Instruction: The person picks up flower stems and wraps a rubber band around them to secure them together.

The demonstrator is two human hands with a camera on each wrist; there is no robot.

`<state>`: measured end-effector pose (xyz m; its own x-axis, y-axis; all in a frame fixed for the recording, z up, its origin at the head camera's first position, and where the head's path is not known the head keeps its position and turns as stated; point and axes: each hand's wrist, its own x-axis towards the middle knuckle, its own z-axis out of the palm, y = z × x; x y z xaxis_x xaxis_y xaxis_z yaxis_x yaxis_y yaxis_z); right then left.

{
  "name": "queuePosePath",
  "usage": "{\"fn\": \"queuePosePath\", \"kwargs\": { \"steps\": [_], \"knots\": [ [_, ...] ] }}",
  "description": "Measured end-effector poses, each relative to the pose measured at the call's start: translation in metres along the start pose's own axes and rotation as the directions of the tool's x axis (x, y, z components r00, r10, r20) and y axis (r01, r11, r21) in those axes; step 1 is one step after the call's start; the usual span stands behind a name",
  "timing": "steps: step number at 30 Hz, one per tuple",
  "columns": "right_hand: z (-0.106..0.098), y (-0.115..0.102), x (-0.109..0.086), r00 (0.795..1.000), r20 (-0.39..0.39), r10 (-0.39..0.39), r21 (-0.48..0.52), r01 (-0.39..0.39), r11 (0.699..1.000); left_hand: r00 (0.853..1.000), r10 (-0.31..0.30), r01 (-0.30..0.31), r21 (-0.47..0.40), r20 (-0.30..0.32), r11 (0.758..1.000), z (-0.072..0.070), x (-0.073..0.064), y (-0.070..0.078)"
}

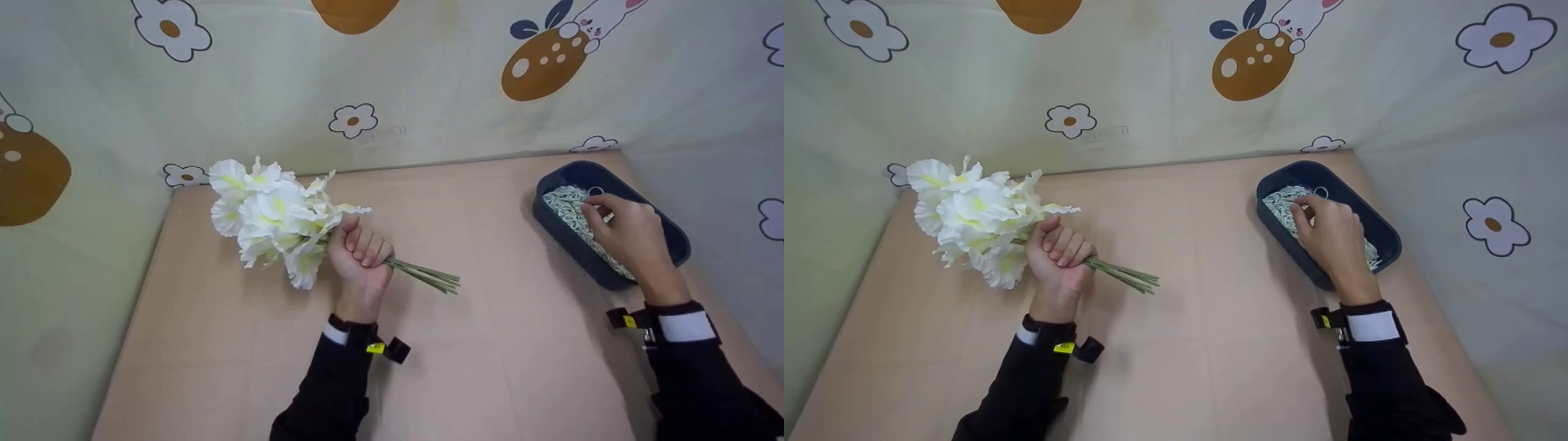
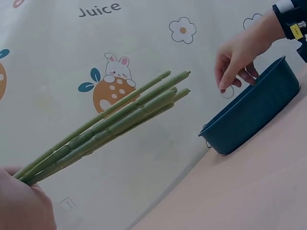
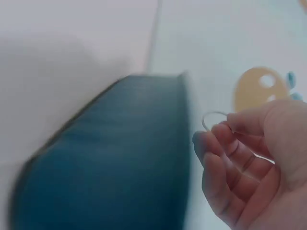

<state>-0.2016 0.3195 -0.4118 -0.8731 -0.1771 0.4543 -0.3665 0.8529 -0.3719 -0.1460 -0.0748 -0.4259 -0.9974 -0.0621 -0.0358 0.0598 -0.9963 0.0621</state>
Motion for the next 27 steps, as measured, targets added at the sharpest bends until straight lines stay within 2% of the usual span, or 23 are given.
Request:
{"fn": "queuePosePath", "kwargs": {
  "steps": [5,8,11,14,17,21,27],
  "knots": [
    [-0.007,-0.04,0.005,0.998,0.003,-0.058,0.077,0.057,0.995,1.0,-0.003,0.003,-0.002,0.0,1.0,0.002,0.0,0.0],
    [-0.007,-0.061,0.007,0.992,0.004,-0.128,0.093,0.127,0.987,1.0,-0.003,0.003,-0.004,-0.005,1.0,0.003,0.0,0.0],
    [-0.005,-0.078,0.009,0.977,0.007,-0.213,0.119,0.211,0.97,1.0,0.005,-0.005,0.001,-0.007,1.0,0.003,-0.001,0.001],
    [-0.005,-0.091,0.009,0.956,0.047,-0.29,0.2,0.275,0.94,1.0,0.011,-0.011,0.003,-0.01,1.0,0.004,-0.001,0.001],
    [-0.004,-0.102,0.007,0.922,0.103,-0.373,0.3,0.329,0.895,1.0,0.014,-0.014,0.001,-0.012,1.0,0.004,-0.002,0.001],
    [0.001,-0.113,0.001,0.862,0.154,-0.484,0.388,0.398,0.831,1.0,0.015,-0.015,-0.004,0.001,1.0,0.006,-0.003,0.001],
    [0.009,-0.125,-0.008,0.765,0.191,-0.615,0.463,0.482,0.744,1.0,0.018,-0.018,-0.01,0.015,1.0,0.006,-0.003,0.001]
  ]
}}
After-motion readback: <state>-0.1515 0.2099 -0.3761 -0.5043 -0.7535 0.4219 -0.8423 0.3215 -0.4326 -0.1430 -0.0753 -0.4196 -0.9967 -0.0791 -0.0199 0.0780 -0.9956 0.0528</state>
